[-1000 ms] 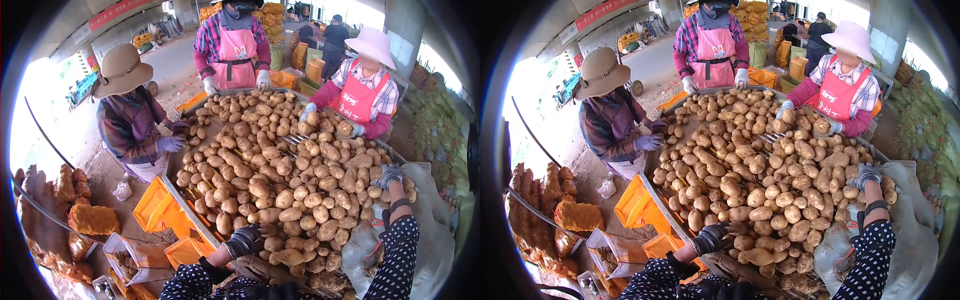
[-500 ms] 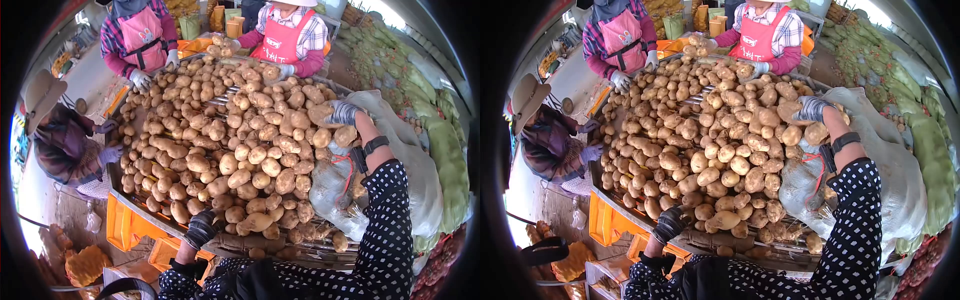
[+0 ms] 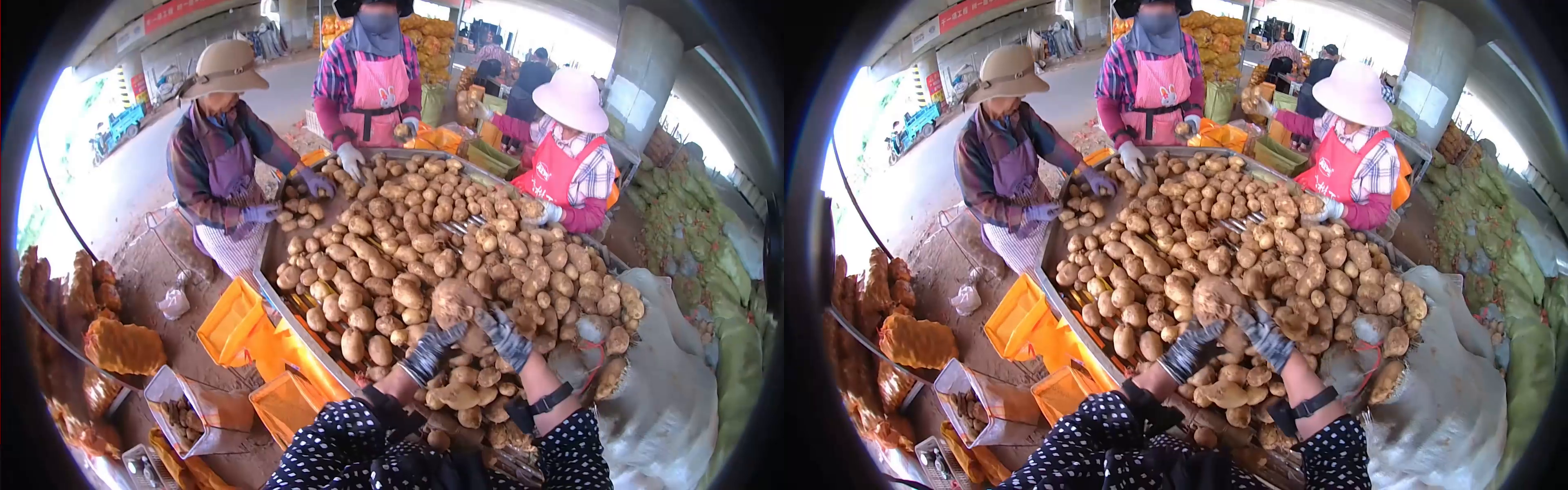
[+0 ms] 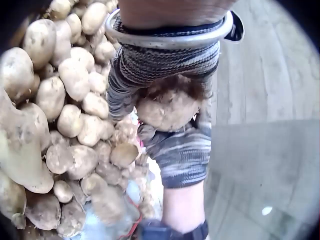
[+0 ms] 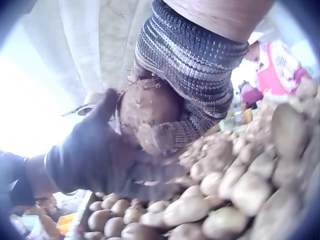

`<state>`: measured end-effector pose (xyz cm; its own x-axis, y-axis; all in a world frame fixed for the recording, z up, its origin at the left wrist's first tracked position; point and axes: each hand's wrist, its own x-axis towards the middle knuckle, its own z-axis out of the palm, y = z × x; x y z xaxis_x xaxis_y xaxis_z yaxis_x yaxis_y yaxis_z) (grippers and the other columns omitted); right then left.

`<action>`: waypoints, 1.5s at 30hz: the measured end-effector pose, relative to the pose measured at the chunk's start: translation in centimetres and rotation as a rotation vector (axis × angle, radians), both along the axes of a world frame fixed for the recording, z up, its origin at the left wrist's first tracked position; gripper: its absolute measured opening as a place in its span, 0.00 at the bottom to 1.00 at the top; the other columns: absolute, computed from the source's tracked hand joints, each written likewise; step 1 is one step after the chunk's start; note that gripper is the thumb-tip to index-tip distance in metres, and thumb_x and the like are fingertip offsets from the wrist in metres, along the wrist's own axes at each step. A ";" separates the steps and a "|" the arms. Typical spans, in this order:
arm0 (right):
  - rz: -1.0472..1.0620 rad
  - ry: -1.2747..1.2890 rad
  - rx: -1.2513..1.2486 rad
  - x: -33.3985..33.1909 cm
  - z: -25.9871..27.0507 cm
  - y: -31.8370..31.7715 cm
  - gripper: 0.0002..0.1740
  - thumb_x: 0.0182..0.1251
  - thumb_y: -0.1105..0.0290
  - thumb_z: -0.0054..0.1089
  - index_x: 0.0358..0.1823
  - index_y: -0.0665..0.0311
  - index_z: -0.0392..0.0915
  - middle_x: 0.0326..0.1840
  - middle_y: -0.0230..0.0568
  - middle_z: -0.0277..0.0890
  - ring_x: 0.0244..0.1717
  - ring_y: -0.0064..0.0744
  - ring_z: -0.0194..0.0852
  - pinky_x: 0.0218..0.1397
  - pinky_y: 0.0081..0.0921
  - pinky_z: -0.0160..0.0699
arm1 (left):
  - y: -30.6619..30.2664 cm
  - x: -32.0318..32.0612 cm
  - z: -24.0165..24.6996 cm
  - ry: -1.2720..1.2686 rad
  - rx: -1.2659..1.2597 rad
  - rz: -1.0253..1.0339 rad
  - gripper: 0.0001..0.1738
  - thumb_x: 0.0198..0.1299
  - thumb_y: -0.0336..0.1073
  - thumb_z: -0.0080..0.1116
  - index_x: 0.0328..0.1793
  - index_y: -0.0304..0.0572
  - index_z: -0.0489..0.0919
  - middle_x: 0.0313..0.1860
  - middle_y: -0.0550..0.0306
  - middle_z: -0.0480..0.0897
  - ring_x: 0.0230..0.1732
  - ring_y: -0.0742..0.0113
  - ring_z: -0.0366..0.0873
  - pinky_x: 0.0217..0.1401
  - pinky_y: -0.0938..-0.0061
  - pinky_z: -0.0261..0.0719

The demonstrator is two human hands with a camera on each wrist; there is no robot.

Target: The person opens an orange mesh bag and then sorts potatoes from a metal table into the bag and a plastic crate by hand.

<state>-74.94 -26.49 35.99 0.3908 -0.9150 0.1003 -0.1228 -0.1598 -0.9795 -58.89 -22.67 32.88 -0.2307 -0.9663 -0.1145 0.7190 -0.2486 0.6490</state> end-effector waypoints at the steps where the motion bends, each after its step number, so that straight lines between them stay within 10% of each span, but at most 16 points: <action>1: -0.003 0.167 -0.047 1.1 0.2 0.3 0.32 0.66 0.56 0.55 0.64 0.69 0.62 0.58 0.47 0.72 0.55 0.41 0.72 0.60 0.29 0.70 | 0.4 1.1 -0.2 -0.003 -0.014 0.025 0.30 0.54 0.35 0.66 0.63 0.46 0.68 0.53 0.60 0.77 0.52 0.65 0.77 0.49 0.69 0.80; 4: 0.021 0.681 -0.052 3.7 2.3 1.6 0.32 0.63 0.56 0.59 0.60 0.75 0.66 0.55 0.54 0.74 0.57 0.43 0.72 0.60 0.31 0.69 | 1.7 4.0 -1.4 0.029 -0.103 0.101 0.32 0.52 0.26 0.64 0.64 0.42 0.67 0.55 0.57 0.76 0.54 0.61 0.76 0.57 0.63 0.77; 10: 0.148 0.446 -0.199 3.5 4.0 -1.1 0.27 0.63 0.69 0.58 0.61 0.73 0.66 0.62 0.46 0.69 0.63 0.35 0.66 0.66 0.29 0.65 | 5.3 7.8 -0.7 -0.083 -0.172 0.196 0.34 0.52 0.29 0.64 0.66 0.38 0.64 0.59 0.57 0.73 0.61 0.64 0.70 0.64 0.69 0.69; 11: -0.103 0.075 0.126 3.9 4.8 -4.2 0.20 0.64 0.75 0.54 0.58 0.70 0.69 0.58 0.43 0.72 0.58 0.31 0.71 0.60 0.25 0.71 | 5.4 8.4 -1.2 -0.103 -0.174 0.200 0.35 0.52 0.29 0.64 0.67 0.39 0.64 0.59 0.58 0.73 0.61 0.65 0.69 0.64 0.70 0.69; 14: -0.452 0.107 -0.239 2.6 11.3 -7.2 0.16 0.66 0.76 0.53 0.55 0.66 0.73 0.50 0.39 0.77 0.50 0.30 0.76 0.57 0.21 0.75 | 7.4 10.2 -2.4 -0.557 -0.420 0.233 0.37 0.49 0.28 0.65 0.68 0.43 0.64 0.60 0.56 0.73 0.63 0.60 0.69 0.66 0.68 0.68; 16: -0.326 -0.060 -0.347 3.3 9.6 -8.8 0.15 0.65 0.75 0.56 0.53 0.67 0.74 0.47 0.37 0.77 0.47 0.23 0.74 0.54 0.21 0.74 | 7.2 9.8 -2.0 0.197 -0.113 0.042 0.38 0.50 0.31 0.66 0.69 0.43 0.63 0.61 0.55 0.73 0.63 0.57 0.70 0.66 0.62 0.68; 18: 0.051 -0.188 0.117 6.7 7.0 -5.8 0.17 0.62 0.76 0.59 0.53 0.67 0.74 0.51 0.38 0.76 0.51 0.27 0.74 0.57 0.23 0.74 | 7.8 9.7 -1.2 0.273 -0.100 0.013 0.39 0.51 0.35 0.67 0.70 0.44 0.62 0.62 0.55 0.72 0.63 0.56 0.70 0.67 0.58 0.67; 19: 0.092 0.132 0.167 9.0 7.2 -2.5 0.21 0.62 0.76 0.60 0.58 0.68 0.70 0.57 0.41 0.73 0.55 0.30 0.72 0.58 0.24 0.74 | 8.1 9.9 -1.6 0.309 -0.046 -0.019 0.41 0.51 0.38 0.67 0.71 0.45 0.61 0.63 0.54 0.72 0.63 0.56 0.70 0.68 0.57 0.66; 23: 0.451 0.043 0.144 12.3 2.1 1.2 0.28 0.68 0.66 0.55 0.66 0.69 0.61 0.61 0.42 0.69 0.61 0.28 0.65 0.65 0.22 0.64 | 7.7 10.3 -3.0 0.410 0.004 0.062 0.42 0.54 0.54 0.64 0.71 0.48 0.61 0.65 0.53 0.70 0.66 0.55 0.66 0.71 0.53 0.61; 36: 0.477 0.024 0.112 13.2 -1.7 3.6 0.40 0.62 0.72 0.54 0.73 0.67 0.46 0.73 0.44 0.50 0.73 0.32 0.46 0.75 0.26 0.44 | 6.8 11.2 -5.1 0.412 0.182 0.308 0.36 0.57 0.60 0.58 0.65 0.50 0.68 0.60 0.53 0.75 0.60 0.55 0.73 0.64 0.52 0.70; 44: 0.469 -0.035 0.440 13.4 -0.9 3.8 0.42 0.62 0.56 0.61 0.73 0.59 0.50 0.69 0.44 0.59 0.67 0.35 0.59 0.66 0.29 0.63 | 6.1 13.2 -6.5 0.762 0.198 -0.042 0.38 0.61 0.68 0.41 0.66 0.48 0.68 0.55 0.48 0.78 0.49 0.54 0.80 0.51 0.56 0.80; 45: 0.397 0.160 0.046 13.8 -1.7 3.5 0.42 0.61 0.54 0.61 0.72 0.62 0.53 0.67 0.42 0.62 0.66 0.33 0.61 0.64 0.29 0.66 | 6.1 13.0 -6.2 0.737 0.131 0.025 0.34 0.65 0.63 0.40 0.66 0.46 0.68 0.55 0.49 0.78 0.50 0.56 0.80 0.52 0.58 0.79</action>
